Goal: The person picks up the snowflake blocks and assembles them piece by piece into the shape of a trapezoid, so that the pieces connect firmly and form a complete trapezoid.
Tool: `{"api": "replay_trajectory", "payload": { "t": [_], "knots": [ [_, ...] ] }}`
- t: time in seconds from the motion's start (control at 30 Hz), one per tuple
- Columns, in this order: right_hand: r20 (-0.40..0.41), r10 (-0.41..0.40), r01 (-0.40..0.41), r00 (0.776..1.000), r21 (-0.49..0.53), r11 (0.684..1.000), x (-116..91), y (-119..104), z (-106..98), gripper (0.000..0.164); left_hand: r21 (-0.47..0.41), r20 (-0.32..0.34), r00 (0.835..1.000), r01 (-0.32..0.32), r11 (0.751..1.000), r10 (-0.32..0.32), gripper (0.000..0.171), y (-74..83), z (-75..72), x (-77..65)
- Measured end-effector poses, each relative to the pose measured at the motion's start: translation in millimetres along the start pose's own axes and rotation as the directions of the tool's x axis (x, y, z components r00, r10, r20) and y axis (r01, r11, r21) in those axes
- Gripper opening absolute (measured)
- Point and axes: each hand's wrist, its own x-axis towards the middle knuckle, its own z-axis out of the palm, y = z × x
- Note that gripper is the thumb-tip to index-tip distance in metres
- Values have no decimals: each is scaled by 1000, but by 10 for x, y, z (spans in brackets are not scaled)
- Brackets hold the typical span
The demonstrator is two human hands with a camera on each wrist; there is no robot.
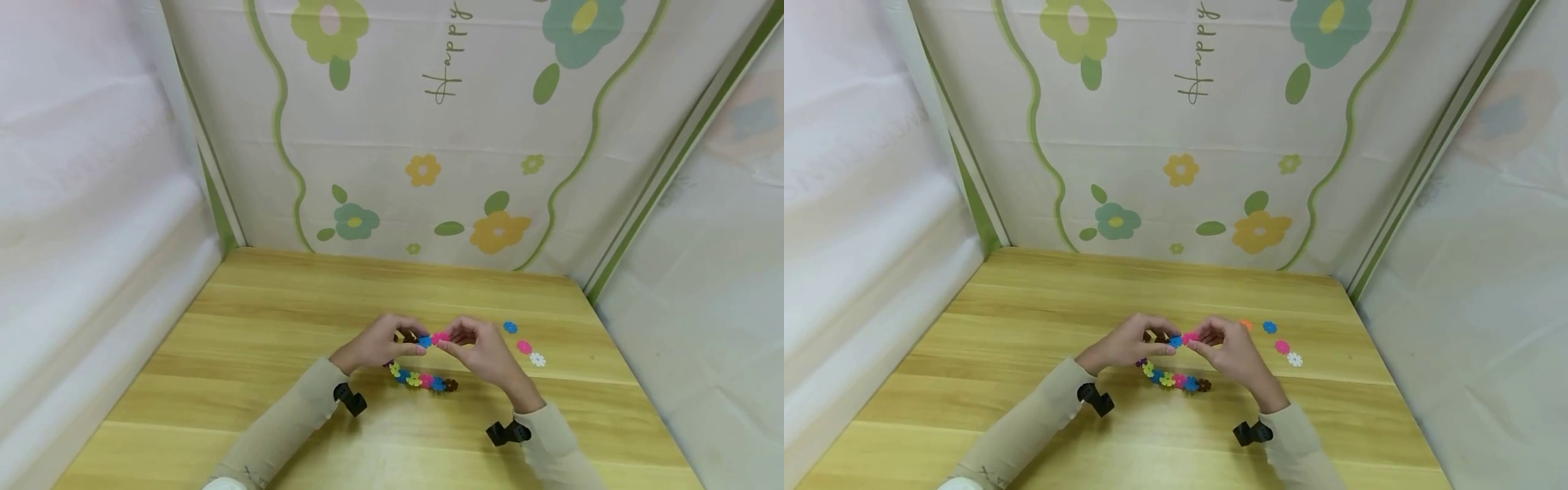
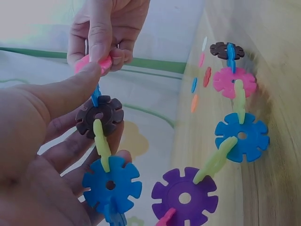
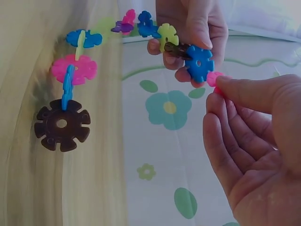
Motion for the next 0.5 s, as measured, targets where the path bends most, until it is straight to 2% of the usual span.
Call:
{"api": "replay_trajectory", "payload": {
  "t": [0.27,0.5],
  "knots": [
    [35,-15,17,999,-36,999,4,-95,-36,7,36,-24,999,-25,999,26,21,24,27,2],
    [34,-33,35,999,-38,999,10,-53,-1,8,48,-32,999,-35,998,36,21,19,61,13]
  ]
}}
